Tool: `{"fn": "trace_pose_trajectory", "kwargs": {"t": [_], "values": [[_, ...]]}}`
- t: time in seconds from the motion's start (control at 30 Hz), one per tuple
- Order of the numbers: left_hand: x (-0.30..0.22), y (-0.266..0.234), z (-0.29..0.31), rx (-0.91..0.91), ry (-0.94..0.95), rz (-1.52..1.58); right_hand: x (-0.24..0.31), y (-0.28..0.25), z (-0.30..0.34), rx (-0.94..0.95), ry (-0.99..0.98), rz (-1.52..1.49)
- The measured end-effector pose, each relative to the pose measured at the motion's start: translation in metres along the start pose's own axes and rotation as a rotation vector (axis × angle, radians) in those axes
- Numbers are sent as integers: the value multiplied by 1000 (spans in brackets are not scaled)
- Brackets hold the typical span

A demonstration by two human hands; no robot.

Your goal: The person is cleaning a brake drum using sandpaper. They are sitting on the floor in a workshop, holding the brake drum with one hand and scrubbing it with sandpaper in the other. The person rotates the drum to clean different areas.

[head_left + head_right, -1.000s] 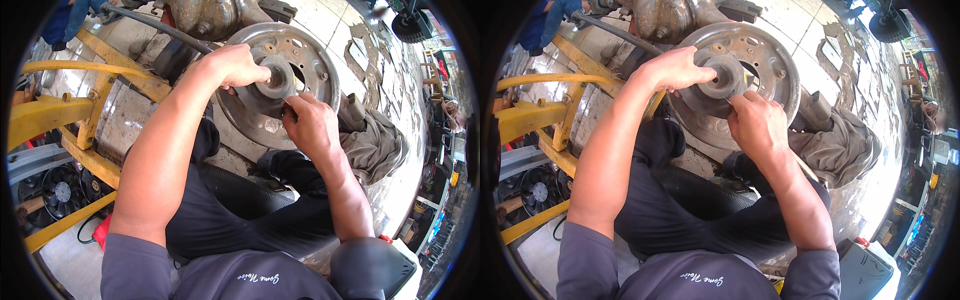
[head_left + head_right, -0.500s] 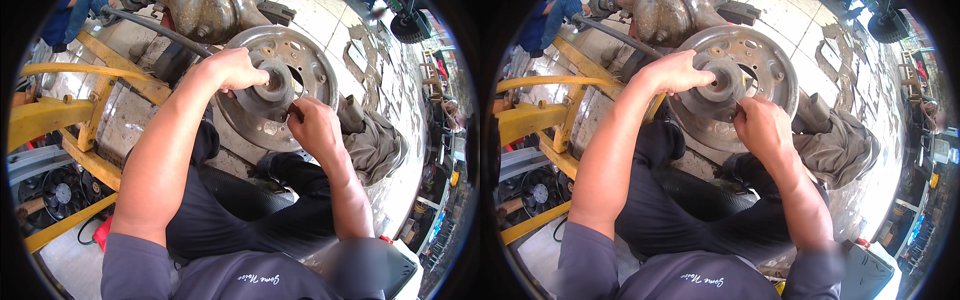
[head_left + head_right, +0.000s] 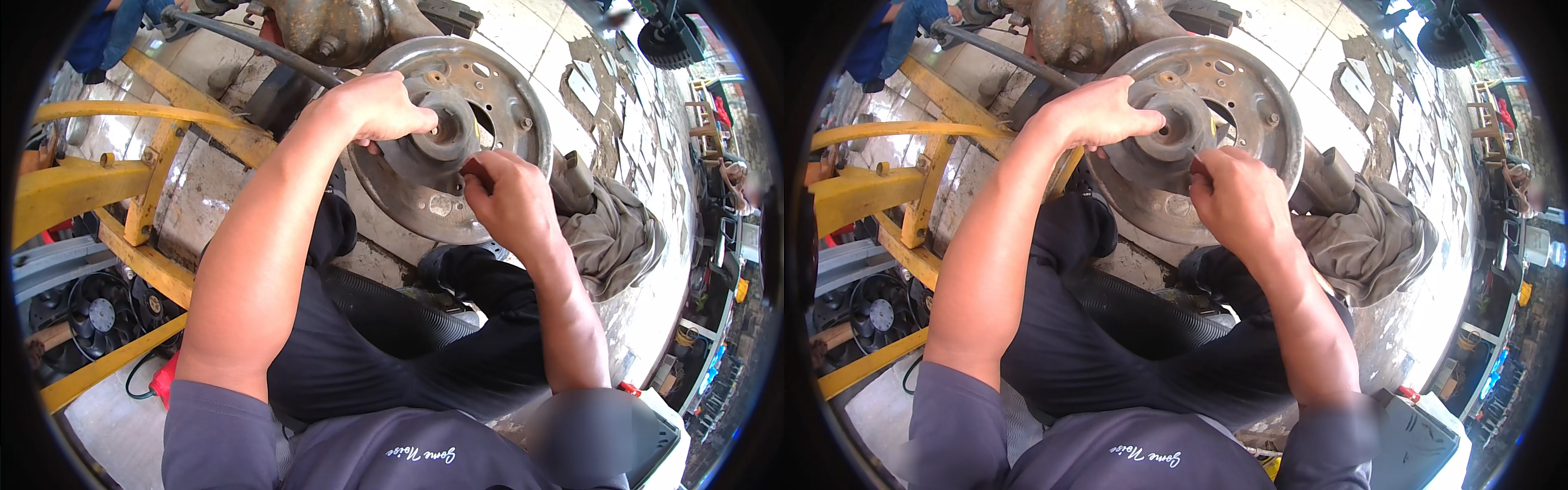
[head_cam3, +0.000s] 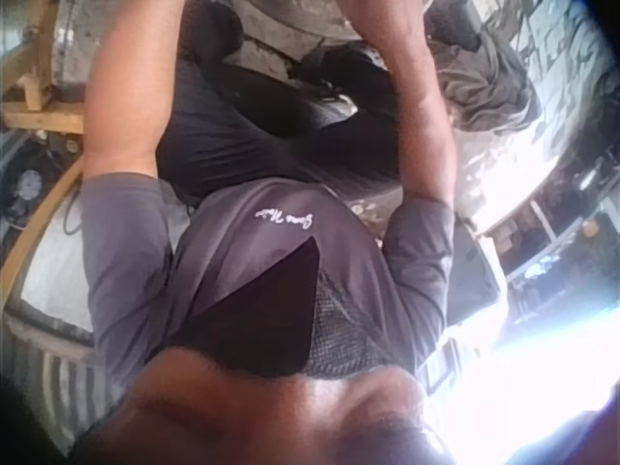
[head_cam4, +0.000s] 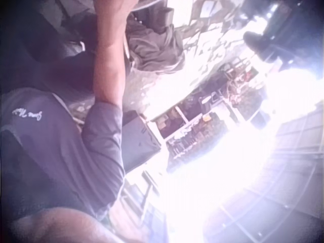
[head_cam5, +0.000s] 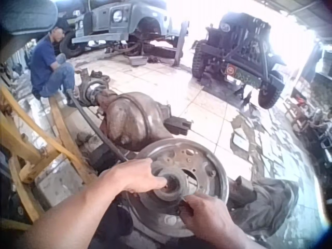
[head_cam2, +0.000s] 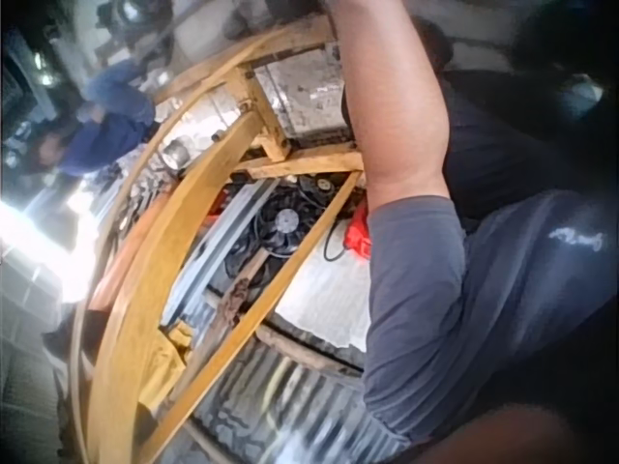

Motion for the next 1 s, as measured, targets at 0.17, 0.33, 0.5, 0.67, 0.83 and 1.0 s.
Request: {"fn": "trace_pose_trajectory", "kwargs": {"t": [0.17,0.33,0.5,0.67,0.83,1.0], "values": [[1,0,1,0,0,16,-12,-4,-6,80,27,9],[1,1,0,1,0,6,-8,-12,-5,67,50,-136],[2,1,-1,-22,17,-1,-12,-4,-11,156,144,-157],[2,-1,0,16,-54,1,-16,-9,-11,174,160,-133],[6,1,-4,33,-38,4,-8,-7,-9,163,174,-192],[4,1,-2,19,-75,4,-14,-9,-11,167,138,-122]]}}
Point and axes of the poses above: each hand's wrist, its own z-axis away from the middle knuckle, its own y-axis out of the palm, x = y × z, the point moved 3 cm from there along -z, towards the middle knuckle, and after that the axes turned 6 degrees about y, right-handed, at the moved point
